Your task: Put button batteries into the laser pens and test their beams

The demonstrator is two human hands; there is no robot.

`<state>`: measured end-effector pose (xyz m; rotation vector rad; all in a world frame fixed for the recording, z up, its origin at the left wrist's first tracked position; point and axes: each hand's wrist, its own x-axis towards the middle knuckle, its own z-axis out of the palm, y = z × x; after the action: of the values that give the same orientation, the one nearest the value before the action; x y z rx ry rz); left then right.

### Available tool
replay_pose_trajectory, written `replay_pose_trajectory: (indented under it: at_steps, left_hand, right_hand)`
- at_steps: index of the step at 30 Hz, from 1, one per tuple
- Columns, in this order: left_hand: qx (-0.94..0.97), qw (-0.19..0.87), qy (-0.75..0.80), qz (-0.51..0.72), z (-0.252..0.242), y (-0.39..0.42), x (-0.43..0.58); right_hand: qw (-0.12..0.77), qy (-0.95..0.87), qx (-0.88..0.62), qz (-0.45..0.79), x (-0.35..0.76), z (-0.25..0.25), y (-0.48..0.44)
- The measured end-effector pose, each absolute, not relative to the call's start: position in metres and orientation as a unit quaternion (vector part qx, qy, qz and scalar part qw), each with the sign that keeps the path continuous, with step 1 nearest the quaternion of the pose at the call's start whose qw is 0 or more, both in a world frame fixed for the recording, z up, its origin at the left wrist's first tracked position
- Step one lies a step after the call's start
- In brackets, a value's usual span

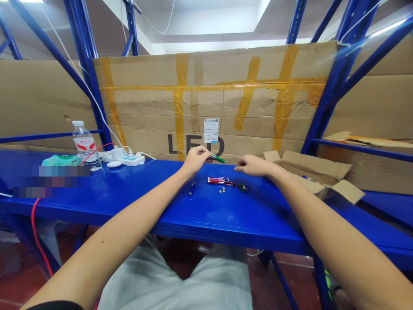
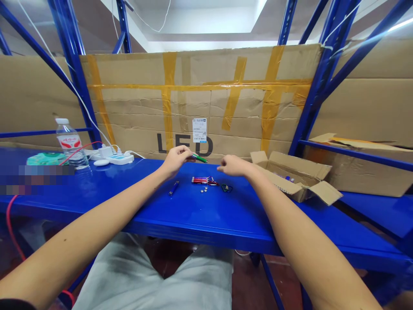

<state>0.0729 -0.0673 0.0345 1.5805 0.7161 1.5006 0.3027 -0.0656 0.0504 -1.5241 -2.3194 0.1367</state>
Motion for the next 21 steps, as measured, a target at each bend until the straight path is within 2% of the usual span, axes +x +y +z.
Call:
replay_pose_trajectory:
  at_steps: [2,5,12,18,21]
  left_hand:
    - [0.592,0.45,0.278,0.607,0.035,-0.067,0.073]
    - [0.56,0.484,0.28,0.612,0.034,-0.066,0.072]
    - [0.545,0.499,0.318,0.595,0.035,-0.07,0.073]
    - [0.57,0.48,0.346,0.569,0.035,-0.071,0.073]
    - [0.59,0.46,0.356,0.56,0.032,-0.068,0.073]
  right_hand:
    - [0.087,-0.824,-0.558,0.044,0.304,0.05,-0.069]
    - [0.025,-0.828,-0.558,0.05,0.3,0.048,-0.074]
    - [-0.022,-0.82,-0.57,0.044,0.29,0.039,-0.075]
    - [-0.11,-0.799,-0.591,0.031,0.28,0.042,-0.082]
    - [-0.104,-0.791,-0.602,0.031,0.274,0.039,-0.083]
